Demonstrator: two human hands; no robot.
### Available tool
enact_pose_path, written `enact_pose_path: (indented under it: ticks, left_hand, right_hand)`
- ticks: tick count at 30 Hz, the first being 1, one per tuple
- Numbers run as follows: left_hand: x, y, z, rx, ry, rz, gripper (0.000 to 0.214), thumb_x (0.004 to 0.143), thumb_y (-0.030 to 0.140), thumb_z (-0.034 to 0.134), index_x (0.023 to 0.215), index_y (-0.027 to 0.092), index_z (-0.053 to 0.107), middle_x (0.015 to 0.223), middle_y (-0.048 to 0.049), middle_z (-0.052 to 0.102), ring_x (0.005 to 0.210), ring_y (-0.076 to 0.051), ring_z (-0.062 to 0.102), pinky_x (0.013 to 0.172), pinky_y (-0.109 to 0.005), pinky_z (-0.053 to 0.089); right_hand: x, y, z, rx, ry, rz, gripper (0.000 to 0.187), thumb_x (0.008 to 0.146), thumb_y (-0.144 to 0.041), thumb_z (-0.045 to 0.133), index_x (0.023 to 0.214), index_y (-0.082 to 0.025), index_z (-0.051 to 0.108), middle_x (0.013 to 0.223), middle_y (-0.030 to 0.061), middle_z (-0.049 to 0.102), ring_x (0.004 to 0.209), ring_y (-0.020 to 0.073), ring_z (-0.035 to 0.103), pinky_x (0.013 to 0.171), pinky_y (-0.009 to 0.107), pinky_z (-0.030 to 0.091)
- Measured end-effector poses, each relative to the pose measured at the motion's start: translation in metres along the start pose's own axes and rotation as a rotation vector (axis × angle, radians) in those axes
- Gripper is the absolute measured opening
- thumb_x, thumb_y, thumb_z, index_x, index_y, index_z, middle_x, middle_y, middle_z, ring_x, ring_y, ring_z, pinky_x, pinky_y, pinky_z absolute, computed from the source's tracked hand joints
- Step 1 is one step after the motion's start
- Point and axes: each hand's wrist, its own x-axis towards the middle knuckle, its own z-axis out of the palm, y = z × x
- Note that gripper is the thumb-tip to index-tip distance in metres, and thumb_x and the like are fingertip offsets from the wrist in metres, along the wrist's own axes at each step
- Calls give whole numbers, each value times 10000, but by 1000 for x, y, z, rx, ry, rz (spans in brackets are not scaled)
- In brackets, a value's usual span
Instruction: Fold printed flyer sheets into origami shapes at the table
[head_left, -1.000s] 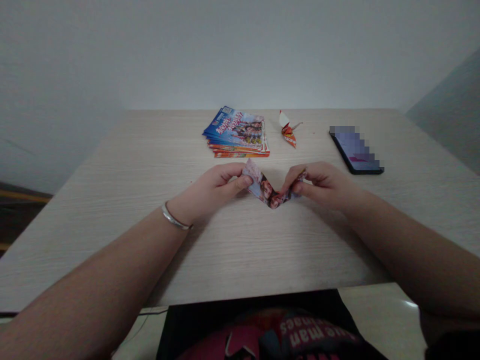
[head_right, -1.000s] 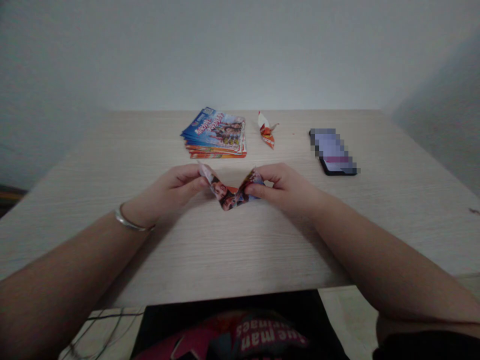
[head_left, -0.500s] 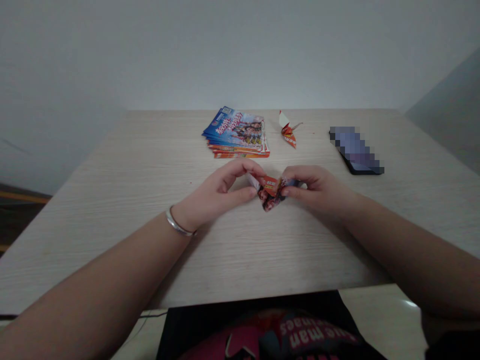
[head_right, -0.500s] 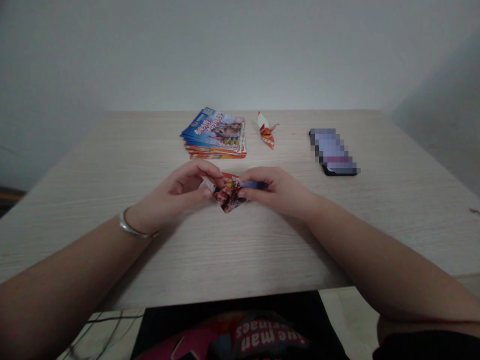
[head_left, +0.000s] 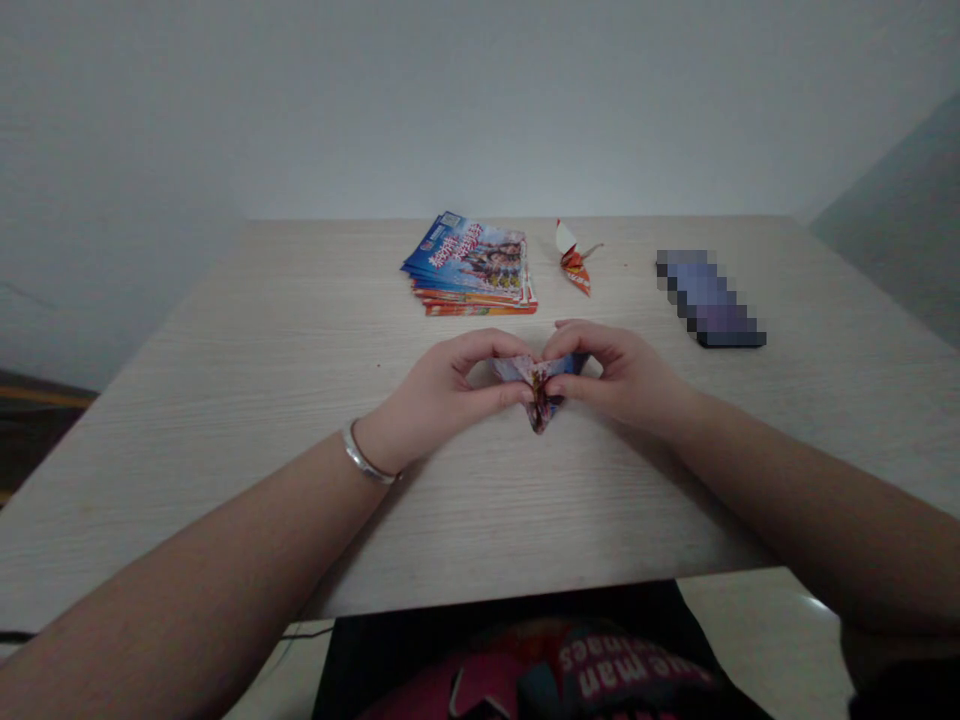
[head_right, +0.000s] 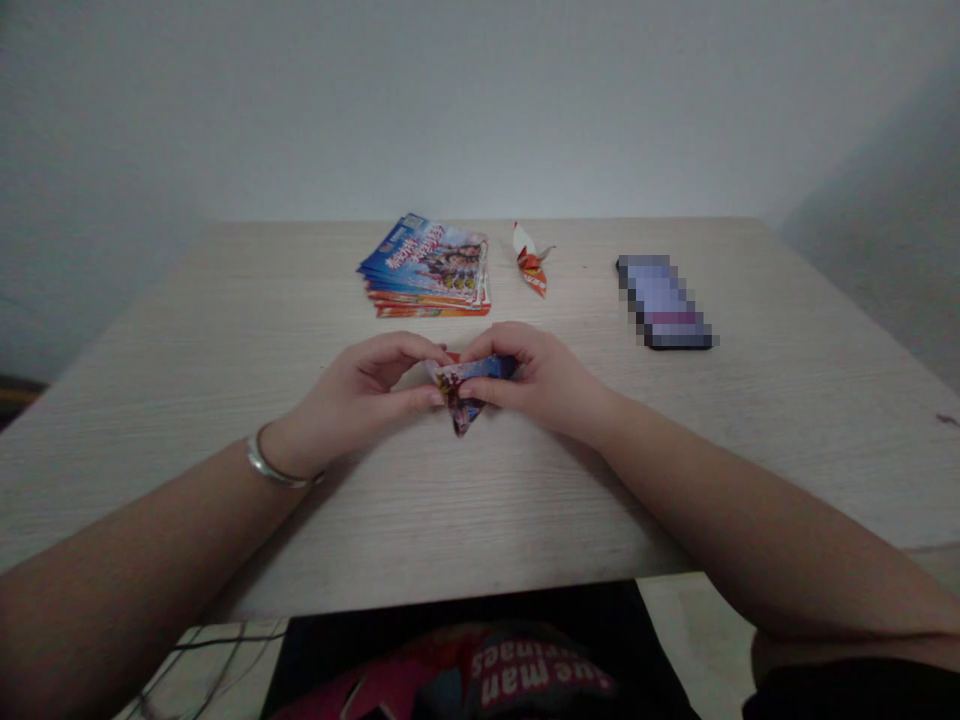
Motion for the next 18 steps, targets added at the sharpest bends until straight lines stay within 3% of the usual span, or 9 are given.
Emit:
enact_pose_path:
  ticks: [6, 12, 18]
  left_hand:
    - [1, 6, 0, 90, 41, 60, 157, 902, 324, 701, 1032, 259, 761, 1022, -31, 774, 940, -170, 716, 884, -316, 566]
    - [2, 7, -1, 149, 74, 155, 188, 887, 293, 721, 1070, 291, 765, 1033, -21, 779, 948, -163, 725, 888, -300, 574]
    - [1, 6, 0, 165, 77, 130, 247, 883, 311, 724, 1129, 288, 741, 1105, -28, 766, 1012, -170, 716, 938, -315, 567]
  right_hand:
    - [0, 4, -1, -38, 15, -31, 136, 883, -354, 687, 939, -232, 702, 870, 20, 689, 843, 170, 644, 841, 375, 515]
    - [2, 4, 3, -69, 74, -95, 131, 888, -351, 686, 968, -248, 699, 886, 19, 688, 894, 186, 640, 855, 384, 512]
    - [3, 6, 7, -49, 101, -179, 148, 879, -381, 700, 944, -250, 678, 926, 28, 688, 994, 208, 631, 926, 418, 492]
